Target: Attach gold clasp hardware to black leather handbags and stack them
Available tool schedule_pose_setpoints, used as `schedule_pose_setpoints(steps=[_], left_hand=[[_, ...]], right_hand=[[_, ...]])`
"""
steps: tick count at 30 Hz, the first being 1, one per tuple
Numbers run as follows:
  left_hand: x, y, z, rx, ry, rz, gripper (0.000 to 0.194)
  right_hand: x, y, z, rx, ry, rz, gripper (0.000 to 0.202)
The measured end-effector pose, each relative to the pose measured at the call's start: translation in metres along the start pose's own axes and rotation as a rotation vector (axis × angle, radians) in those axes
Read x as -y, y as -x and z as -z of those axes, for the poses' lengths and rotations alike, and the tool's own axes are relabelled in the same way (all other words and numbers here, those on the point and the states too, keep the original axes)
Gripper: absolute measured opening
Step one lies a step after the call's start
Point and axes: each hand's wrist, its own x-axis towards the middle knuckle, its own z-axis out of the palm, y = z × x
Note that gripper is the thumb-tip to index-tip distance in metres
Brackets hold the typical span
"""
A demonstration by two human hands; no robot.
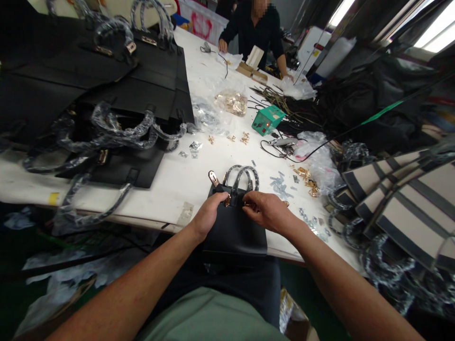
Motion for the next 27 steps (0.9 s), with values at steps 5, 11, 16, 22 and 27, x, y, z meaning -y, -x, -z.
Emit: schedule_pose_setpoints(steps=[5,11,16,22,27], left_hand=[[0.003,-0.002,0.003,-0.022,-0.083,-0.068,0.027],[0.005,-0.004,0.004,-0.017,-0.086,-0.084,0.025],[0.004,-0.003,0.004,-0.013,-0.070,-0.070,0.024],[0.003,-0.002,0.003,-0.029,-0.093,-0.092,0.025],[0.004,-0.003,0.004,-0.024,-0.123,-0.116,0.028]], right_hand=[[0.001,-0.001,0.000,-0.008,-0.032,-0.023,0.015],[0.000,-0.004,-0.007,-0.064,-0.049,-0.006,0.010],[-0.002,-0.002,-0.015,-0.105,-0.191,-0.050,0.008],[-0.006,0.001,-0.023,-0.188,-0.358,-0.142,0.013],[-0.006,0.005,-0.025,-0.218,-0.429,-0.125,0.008]])
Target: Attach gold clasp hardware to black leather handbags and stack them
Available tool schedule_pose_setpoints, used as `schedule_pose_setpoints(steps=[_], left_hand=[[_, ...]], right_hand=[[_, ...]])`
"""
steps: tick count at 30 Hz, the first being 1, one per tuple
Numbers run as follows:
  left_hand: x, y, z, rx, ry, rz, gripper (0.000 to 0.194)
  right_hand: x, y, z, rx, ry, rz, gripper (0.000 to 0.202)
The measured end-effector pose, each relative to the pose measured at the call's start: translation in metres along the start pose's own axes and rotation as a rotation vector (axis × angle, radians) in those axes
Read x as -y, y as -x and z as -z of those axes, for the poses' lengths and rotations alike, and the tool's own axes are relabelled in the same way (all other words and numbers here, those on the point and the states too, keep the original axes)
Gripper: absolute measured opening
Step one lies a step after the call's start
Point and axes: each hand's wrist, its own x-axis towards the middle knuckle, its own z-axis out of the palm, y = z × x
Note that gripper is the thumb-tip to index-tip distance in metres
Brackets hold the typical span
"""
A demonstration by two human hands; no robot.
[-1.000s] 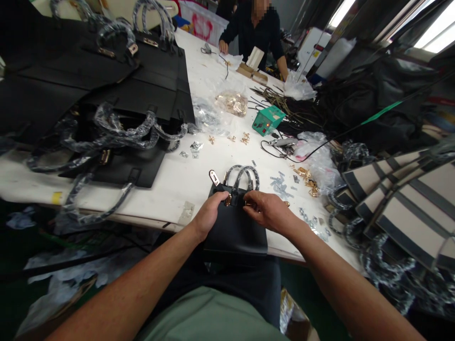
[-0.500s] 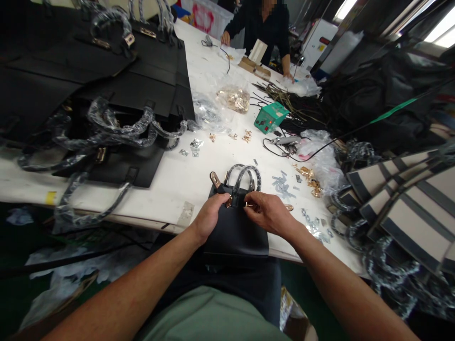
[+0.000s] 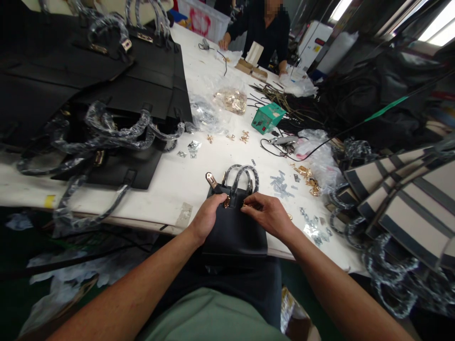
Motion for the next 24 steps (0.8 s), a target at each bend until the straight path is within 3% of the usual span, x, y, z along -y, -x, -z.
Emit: schedule_pose_setpoints(steps=[9,17,20,24], left_hand=[[0.005,-0.003,0.003,0.030,-0.055,0.019,0.029],[0.001,-0.001,0.001,-0.005,0.002,0.019,0.027],[0.001,-0.002,0.002,-0.030,0.031,0.037,0.027],[-0.001,-0.002,-0.001,-0.016,0.085,0.103,0.032]], right_hand=[[-0.003,-0.005,-0.006,0.028,0.234,0.186,0.010],[-0.002,0.008,-0.011,-0.148,0.172,0.169,0.010],[0.004,0.009,-0.013,-0.091,0.309,0.229,0.017],[0.018,0.004,-0.015,-0.001,0.604,0.199,0.022]])
